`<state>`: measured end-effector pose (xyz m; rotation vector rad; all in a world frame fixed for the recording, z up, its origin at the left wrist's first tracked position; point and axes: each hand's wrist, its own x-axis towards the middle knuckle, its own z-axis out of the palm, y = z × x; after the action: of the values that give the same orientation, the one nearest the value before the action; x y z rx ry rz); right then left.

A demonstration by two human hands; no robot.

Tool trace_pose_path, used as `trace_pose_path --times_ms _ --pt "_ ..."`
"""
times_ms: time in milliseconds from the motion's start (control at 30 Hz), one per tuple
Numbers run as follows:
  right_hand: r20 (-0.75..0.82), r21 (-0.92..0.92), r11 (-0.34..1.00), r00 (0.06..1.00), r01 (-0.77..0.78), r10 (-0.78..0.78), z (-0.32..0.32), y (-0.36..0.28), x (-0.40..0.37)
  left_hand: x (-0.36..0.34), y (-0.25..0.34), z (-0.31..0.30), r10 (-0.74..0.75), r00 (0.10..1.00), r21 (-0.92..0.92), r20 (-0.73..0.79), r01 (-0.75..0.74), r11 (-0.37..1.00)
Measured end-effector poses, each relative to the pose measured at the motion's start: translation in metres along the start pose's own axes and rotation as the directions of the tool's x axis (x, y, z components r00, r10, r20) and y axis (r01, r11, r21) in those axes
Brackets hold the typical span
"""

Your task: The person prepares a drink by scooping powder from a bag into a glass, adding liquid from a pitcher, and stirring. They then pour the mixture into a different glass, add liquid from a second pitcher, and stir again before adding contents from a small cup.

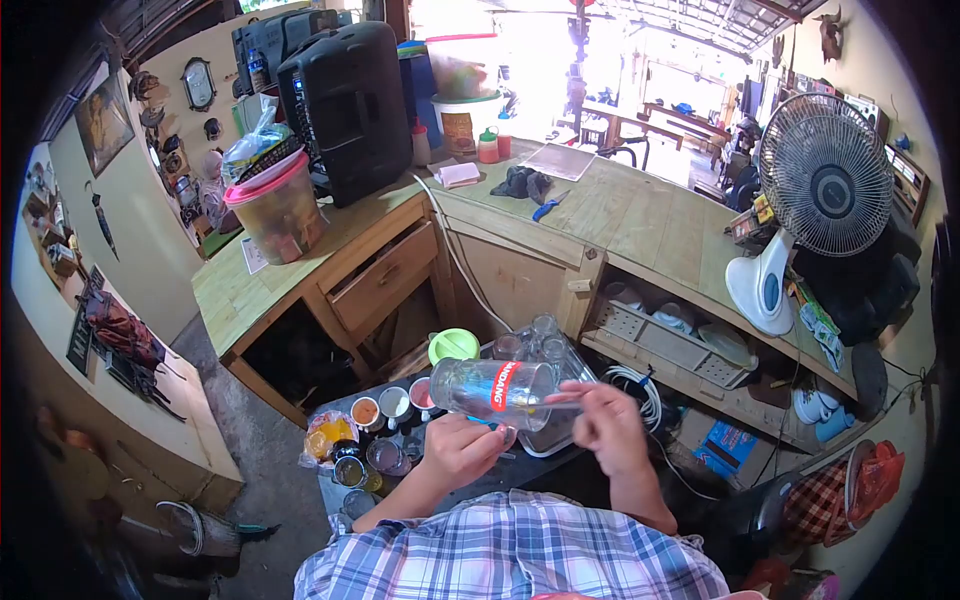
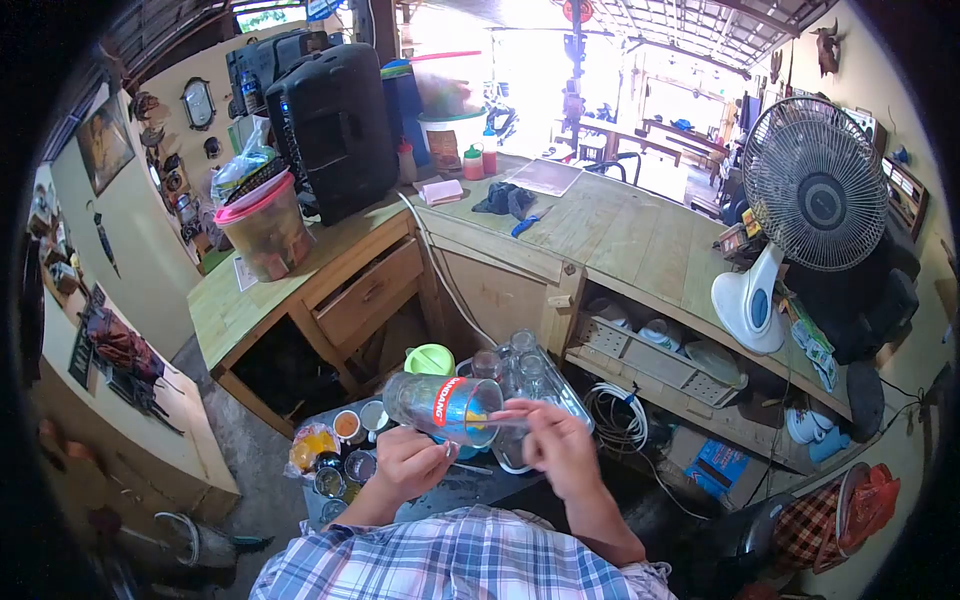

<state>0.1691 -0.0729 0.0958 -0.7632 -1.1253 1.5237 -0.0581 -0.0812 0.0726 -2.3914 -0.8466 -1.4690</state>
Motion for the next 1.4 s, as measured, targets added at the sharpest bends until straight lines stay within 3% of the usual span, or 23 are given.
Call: trace_pose_path --times_ms 67,233,367,433,500,667,833,933,1033,1100,1133,1233,1300,1400 --pt "-0.077 0.098 0.995 0.997 -0.008 0.015 -0.003 -0.003 0.003 -0.002 -0.001 -0.003 -0.003 1.000 0.019 0.015 0.002 1.000" --pt "0.060 0.027 0.994 0.992 -0.110 0.108 0.009 0.011 0.000 -0.004 0.000 -0.001 0.006 0.999 0.029 0.033 -0.007 1.000" --pt "-0.026 0.196 0.979 0.998 -0.058 0.064 -0.014 -0.005 0.002 -0.007 -0.005 -0.004 -0.002 0.999 0.031 0.034 0.001 1.000" --pt "-0.031 0.163 0.979 0.991 -0.126 0.133 -0.003 -0.005 0.001 -0.008 -0.004 -0.004 -0.020 0.998 0.027 0.053 0.018 0.999" --pt "0.073 0.130 0.963 0.971 -0.235 0.227 0.014 0.007 0.000 -0.009 -0.002 0.001 -0.007 1.000 0.037 0.020 0.007 0.999" --pt "0.019 0.308 0.935 0.983 -0.178 0.181 -0.015 -0.008 0.004 -0.005 -0.005 -0.007 -0.041 0.999 0.068 0.030 0.039 0.997" --pt "0.063 0.189 0.952 0.971 -0.239 0.231 0.006 0.008 0.006 -0.006 -0.004 -0.001 -0.051 0.997 0.050 0.053 0.048 0.998" --pt "0.053 0.158 0.981 0.993 -0.113 0.105 -0.004 -0.001 0.008 -0.006 -0.005 -0.003 -0.031 0.999 0.033 0.033 0.029 0.999" --pt "-0.082 0.111 0.992 0.996 0.055 -0.046 -0.017 -0.005 0.006 -0.006 -0.006 -0.008 -0.104 0.991 -0.012 0.078 0.105 0.994" --pt "-0.107 0.001 0.997 0.991 0.076 -0.075 -0.005 0.009 0.009 -0.003 -0.005 -0.006 -0.101 0.994 -0.097 0.044 0.104 0.990" --pt "0.025 -0.035 0.999 0.999 0.027 -0.026 0.000 0.011 0.010 -0.003 -0.002 -0.006 -0.102 0.994 -0.097 0.045 0.106 0.990" --pt "-0.016 0.065 0.998 1.000 0.004 -0.003 -0.002 -0.001 0.011 -0.001 -0.001 -0.005 -0.106 0.992 -0.128 0.063 0.113 0.985" --pt "-0.137 0.035 0.981 0.974 0.189 -0.183 -0.019 -0.011 0.010 -0.003 -0.004 -0.007 -0.137 0.989 -0.146 0.059 0.144 0.979" --pt "-0.075 0.008 0.968 0.966 0.250 -0.249 -0.019 -0.012 0.011 -0.003 -0.004 -0.010 -0.159 0.985 -0.141 0.064 0.166 0.976"
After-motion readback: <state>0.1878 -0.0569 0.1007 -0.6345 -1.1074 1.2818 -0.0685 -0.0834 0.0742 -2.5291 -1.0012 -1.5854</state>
